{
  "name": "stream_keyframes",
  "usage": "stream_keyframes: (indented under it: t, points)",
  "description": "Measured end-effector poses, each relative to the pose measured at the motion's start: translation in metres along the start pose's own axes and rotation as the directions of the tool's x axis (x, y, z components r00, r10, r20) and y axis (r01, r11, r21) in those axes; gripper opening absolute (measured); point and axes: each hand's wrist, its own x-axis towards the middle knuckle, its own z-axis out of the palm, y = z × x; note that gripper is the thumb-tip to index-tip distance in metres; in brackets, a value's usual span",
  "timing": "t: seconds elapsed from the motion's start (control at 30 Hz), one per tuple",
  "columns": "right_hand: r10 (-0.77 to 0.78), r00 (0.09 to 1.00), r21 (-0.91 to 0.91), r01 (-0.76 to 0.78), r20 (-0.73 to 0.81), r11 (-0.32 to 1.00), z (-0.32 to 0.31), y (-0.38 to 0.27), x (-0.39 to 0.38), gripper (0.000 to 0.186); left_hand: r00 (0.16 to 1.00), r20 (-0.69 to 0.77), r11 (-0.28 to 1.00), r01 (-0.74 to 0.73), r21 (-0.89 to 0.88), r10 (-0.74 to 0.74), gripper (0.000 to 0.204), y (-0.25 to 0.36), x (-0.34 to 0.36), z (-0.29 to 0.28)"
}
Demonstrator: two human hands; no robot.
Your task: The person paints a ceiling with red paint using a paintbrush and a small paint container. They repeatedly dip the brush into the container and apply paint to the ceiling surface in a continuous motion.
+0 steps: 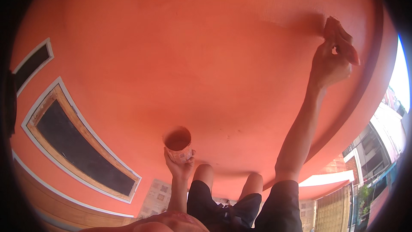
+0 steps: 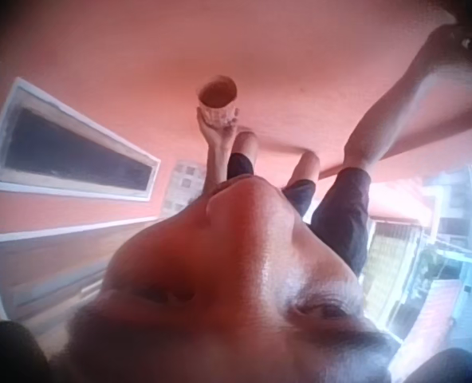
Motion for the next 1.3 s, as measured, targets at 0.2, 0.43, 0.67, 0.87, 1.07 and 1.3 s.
stream_keyframes:
  t: [0.2,0.43,0.67,0.87,1.07,1.3]
  points:
    - [-0.496,0.859,0.222,0.463,0.126,0.858,0.077,-0.131,-0.093,0.028,1.000,-0.023,1.000,-0.008,-0.007,0.008,0.064,-0.004,0.002,0.005]
    - [-0.562,0.746,0.764,0.113,0.357,0.635,0.099,-0.239,-0.149,0.024,0.995,-0.051,0.995,-0.088,0.055,0.091,0.065,-0.010,-0.012,0.018]
    - [-0.104,0.958,0.602,-0.082,0.268,0.795,0.073,-0.066,-0.045,0.017,0.992,-0.058,0.992,-0.110,0.058,0.114,0.065,-0.010,-0.015,0.017]
    - [-0.077,0.997,0.204,0.072,0.020,0.976,0.041,-0.048,0.001,0.019,0.995,-0.038,0.996,-0.090,-0.024,0.089,0.065,0.005,-0.003,-0.001]
    - [-0.558,0.820,0.277,0.510,0.131,0.815,0.115,-0.186,-0.095,0.031,0.996,-0.004,0.995,-0.093,-0.048,0.093,0.065,0.007,0.001,-0.018]
    - [-0.634,0.721,0.751,0.248,0.279,0.613,0.141,-0.280,-0.155,0.019,0.990,0.104,0.996,-0.093,0.008,0.091,0.064,0.008,-0.013,-0.019]
